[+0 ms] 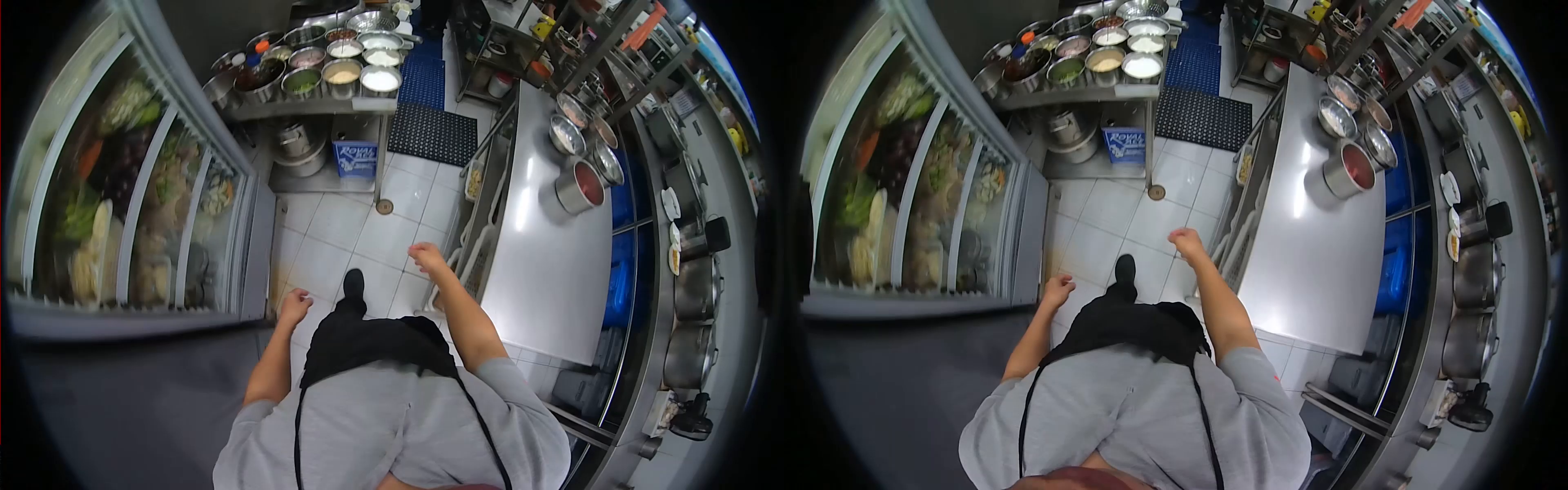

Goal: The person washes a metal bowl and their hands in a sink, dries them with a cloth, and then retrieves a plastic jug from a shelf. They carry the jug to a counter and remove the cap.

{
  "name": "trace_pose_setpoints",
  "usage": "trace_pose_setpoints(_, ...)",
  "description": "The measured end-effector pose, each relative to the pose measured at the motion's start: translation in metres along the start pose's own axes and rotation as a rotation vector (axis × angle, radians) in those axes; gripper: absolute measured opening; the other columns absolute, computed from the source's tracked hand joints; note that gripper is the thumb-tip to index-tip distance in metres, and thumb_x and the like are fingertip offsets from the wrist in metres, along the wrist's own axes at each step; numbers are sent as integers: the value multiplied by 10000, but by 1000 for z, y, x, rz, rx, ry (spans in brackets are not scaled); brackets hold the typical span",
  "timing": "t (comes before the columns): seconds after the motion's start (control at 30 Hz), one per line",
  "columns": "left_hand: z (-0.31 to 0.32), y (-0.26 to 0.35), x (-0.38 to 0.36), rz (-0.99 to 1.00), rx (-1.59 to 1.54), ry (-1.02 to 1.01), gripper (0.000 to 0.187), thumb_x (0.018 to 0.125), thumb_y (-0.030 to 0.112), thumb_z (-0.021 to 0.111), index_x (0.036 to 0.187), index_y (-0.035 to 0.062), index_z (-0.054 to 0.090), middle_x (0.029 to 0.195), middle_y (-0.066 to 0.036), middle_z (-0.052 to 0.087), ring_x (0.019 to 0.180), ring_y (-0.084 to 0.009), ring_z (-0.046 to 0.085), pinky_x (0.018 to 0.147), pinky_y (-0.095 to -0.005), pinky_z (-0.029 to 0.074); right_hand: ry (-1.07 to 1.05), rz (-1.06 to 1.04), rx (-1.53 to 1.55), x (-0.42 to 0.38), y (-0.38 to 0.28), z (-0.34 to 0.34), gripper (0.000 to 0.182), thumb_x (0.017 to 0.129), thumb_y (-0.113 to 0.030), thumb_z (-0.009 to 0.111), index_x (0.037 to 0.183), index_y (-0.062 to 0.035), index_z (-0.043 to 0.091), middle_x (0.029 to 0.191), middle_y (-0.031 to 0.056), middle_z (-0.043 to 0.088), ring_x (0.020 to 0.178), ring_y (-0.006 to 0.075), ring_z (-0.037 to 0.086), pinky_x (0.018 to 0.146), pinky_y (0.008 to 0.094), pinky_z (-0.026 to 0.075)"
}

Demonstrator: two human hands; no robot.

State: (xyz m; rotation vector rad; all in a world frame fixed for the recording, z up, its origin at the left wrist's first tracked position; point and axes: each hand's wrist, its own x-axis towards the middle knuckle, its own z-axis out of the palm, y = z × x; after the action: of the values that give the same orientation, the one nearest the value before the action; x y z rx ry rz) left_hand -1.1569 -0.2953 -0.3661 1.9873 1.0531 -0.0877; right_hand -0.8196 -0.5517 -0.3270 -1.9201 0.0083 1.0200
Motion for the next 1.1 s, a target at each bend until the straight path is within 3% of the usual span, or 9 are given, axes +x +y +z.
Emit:
trace_pose_setpoints(0.13, -2, 105, 115, 316, 34, -116, 399, 753, 284, 700, 1065, 36, 671, 944, -171, 691, 886, -316, 668, 783, -404, 527, 51, 227, 140, 26, -51, -46, 189, 866, -189, 653, 1035, -103, 641, 806, 18, 621, 738, 133, 593, 632, 347, 475)
trace_pose_setpoints(0.27, -5, 247, 184, 489, 23, -349, 391, 791, 264, 690, 1106, 34, 655, 976, -162, 694, 896, -299, 671, 802, -388, 529, 146, 143, 358, 69, -82, -88, 211, 921, -214, 585, 1096, -103, 623, 898, 57, 639, 795, 172, 625, 694, 351, 519)
trace_pose_setpoints(0.4, 19, 364, 230, 540, -59, -528, 348, 848, 184, 687, 1161, 36, 644, 1015, -115, 695, 923, -200, 651, 823, -337, 519, 219, 46, 577, 86, -160, -124, 208, 934, -226, 576, 1081, -84, 617, 921, 79, 645, 769, 184, 626, 705, 344, 525)
trace_pose_setpoints(0.53, 73, 440, 293, 650, -93, -543, 318, 815, 217, 663, 1067, 24, 681, 964, -163, 712, 878, -265, 684, 793, -363, 531, 212, -56, 792, 123, -211, -160, 169, 938, -202, 580, 1035, -71, 624, 878, 65, 651, 772, 183, 638, 699, 337, 521)
trace_pose_setpoints(0.63, 101, 503, 333, 666, 26, -566, 251, 847, 178, 654, 991, -23, 693, 874, -107, 706, 813, -196, 646, 734, -329, 513, 248, -85, 710, 162, -249, -190, 188, 961, -210, 543, 975, -42, 626, 853, 44, 654, 783, 179, 650, 747, 322, 532)
trace_pose_setpoints(0.7, 120, 542, 364, 588, -28, -573, 224, 837, 199, 658, 876, -16, 703, 785, -76, 689, 728, -166, 612, 657, -314, 491, 197, -234, 812, 209, -257, -210, 218, 940, -197, 592, 781, -49, 608, 685, 37, 616, 628, 169, 632, 654, 289, 522)
trace_pose_setpoints(0.87, 159, 606, 441, 223, -221, -555, 239, 849, 246, 675, 735, 37, 677, 680, -26, 630, 652, -111, 566, 571, -285, 442, 222, -179, 536, 232, -337, -258, 253, 824, -109, 681, 644, -104, 503, 541, -19, 451, 402, 95, 426, 398, 261, 397)
trace_pose_setpoints(0.97, 179, 634, 495, 169, -169, -471, 329, 849, 324, 670, 714, 24, 673, 638, -43, 609, 593, -129, 548, 550, -306, 418, 209, -204, 513, 252, -362, -295, 215, 772, -24, 661, 648, -103, 504, 533, -20, 444, 388, 91, 401, 373, 257, 363)
trace_pose_setpoints(1.1, 215, 653, 561, 237, -46, -298, 354, 687, 232, 819, 939, 43, 658, 887, -97, 678, 794, -203, 630, 712, -342, 498, 133, -280, 490, 276, -391, -335, 178, 700, 75, 617, 737, -63, 510, 641, 10, 508, 501, 111, 516, 458, 258, 440)
